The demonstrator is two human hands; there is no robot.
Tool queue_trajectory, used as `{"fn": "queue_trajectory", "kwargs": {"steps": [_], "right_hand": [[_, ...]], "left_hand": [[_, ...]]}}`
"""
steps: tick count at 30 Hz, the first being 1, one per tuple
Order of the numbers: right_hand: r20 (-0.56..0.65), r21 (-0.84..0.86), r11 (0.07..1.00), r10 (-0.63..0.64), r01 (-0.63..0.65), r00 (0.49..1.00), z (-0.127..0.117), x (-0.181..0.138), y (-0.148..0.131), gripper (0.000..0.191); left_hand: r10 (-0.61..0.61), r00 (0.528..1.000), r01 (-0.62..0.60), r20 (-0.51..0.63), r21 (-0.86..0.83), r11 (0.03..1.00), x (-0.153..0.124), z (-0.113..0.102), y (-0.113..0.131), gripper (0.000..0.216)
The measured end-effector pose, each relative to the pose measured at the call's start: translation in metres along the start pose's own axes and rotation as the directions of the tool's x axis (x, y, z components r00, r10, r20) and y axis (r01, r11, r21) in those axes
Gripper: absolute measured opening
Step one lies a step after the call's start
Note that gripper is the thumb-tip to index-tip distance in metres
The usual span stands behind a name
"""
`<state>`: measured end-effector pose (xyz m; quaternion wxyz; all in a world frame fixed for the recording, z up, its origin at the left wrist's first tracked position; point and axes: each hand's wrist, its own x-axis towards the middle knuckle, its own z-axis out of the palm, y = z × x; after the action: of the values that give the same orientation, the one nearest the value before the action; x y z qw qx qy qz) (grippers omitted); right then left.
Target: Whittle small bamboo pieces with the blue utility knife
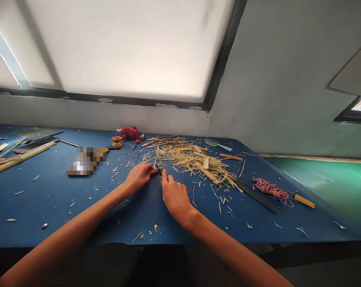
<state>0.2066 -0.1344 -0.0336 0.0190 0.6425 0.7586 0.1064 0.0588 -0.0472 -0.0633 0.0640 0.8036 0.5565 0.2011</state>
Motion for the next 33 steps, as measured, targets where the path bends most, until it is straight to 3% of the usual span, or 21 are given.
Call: {"fn": "queue_trajectory", "kwargs": {"steps": [8, 17, 25, 33], "right_hand": [[-0.019, 0.024, 0.999, 0.022, -0.022, 1.000, 0.008, 0.002, -0.001, 0.048], [-0.020, 0.038, 0.998, -0.055, 0.056, 0.998, 0.015, 0.015, -0.001, 0.057], [-0.016, 0.068, 0.995, -0.074, 0.074, 0.997, 0.021, 0.020, 0.007, 0.061], [0.055, 0.072, 0.997, -0.008, 0.004, 0.998, 0.010, 0.003, 0.002, 0.062]], "left_hand": [[0.009, 1.000, -0.009, 0.023, -0.003, 1.000, -0.001, -0.004, 0.002, 0.017], [0.061, 0.998, -0.056, -0.025, 0.161, 0.985, -0.009, 0.000, 0.011, 0.020], [-0.005, 1.000, 0.005, -0.015, 0.018, 1.000, -0.008, 0.001, 0.008, 0.019], [-0.050, 0.998, 0.050, 0.033, 0.001, 0.999, -0.003, -0.003, 0.006, 0.021]]}}
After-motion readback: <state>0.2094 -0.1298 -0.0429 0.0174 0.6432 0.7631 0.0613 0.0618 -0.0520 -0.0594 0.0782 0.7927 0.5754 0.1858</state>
